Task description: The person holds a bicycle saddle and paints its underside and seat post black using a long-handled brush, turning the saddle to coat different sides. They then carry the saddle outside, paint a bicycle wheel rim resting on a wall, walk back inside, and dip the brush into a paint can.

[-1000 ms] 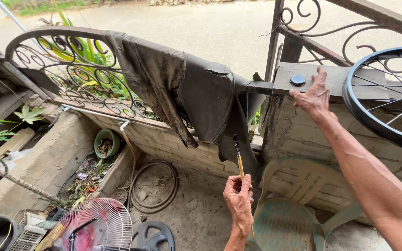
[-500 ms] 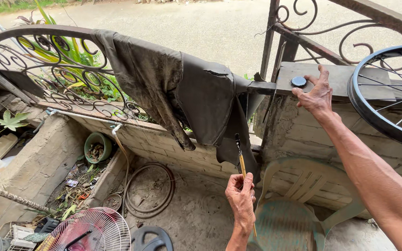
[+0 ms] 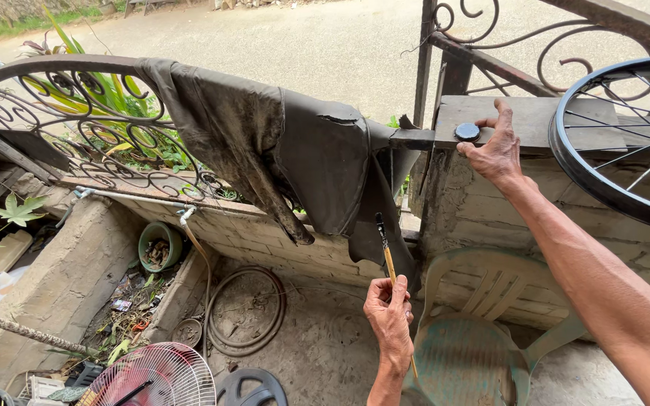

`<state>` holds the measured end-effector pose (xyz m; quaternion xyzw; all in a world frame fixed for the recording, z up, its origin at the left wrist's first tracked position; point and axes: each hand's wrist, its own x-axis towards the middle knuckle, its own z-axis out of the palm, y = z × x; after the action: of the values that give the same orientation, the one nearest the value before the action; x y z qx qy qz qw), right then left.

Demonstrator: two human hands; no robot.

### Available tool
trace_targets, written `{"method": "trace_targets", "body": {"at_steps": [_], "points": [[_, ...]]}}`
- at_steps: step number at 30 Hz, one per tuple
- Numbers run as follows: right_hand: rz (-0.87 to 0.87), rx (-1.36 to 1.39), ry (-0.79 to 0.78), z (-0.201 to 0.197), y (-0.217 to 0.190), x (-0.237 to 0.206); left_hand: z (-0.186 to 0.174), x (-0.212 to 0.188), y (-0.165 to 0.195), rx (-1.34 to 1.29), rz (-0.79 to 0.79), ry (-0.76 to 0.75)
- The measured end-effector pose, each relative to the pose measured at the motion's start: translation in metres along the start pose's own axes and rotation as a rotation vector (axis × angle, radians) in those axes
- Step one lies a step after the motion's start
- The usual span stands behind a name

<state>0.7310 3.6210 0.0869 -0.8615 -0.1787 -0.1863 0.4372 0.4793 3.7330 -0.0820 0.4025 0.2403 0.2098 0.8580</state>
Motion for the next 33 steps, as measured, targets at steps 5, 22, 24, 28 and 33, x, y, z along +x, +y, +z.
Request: {"method": "trace_targets", "body": {"at_steps": [5,22,24,28,33], "points": [[-0.029,0.007,0.017,-0.003,-0.007,-0.002,0.001,-0.002,0.0,0.019,-0.003,0.007],[0.143,0.451,-0.182,-0.036,-0.016,-0.126,0.032,0.014,0.013,-0.028,-0.033,-0.174],[0.123,0.502,-0.194,-0.053,-0.015,-0.165,0.05,0.009,0.012,-0.078,-0.148,-0.273],[0.209,0.478,-0.147,-0.098,0.004,-0.223,0.084,-0.026,-0.006,-0.122,-0.425,-0.423],[0.335,0.537,-0.029,-0.176,0.053,-0.282,0.135,-0.086,-0.063,-0.05,-0.657,-0.533]]}}
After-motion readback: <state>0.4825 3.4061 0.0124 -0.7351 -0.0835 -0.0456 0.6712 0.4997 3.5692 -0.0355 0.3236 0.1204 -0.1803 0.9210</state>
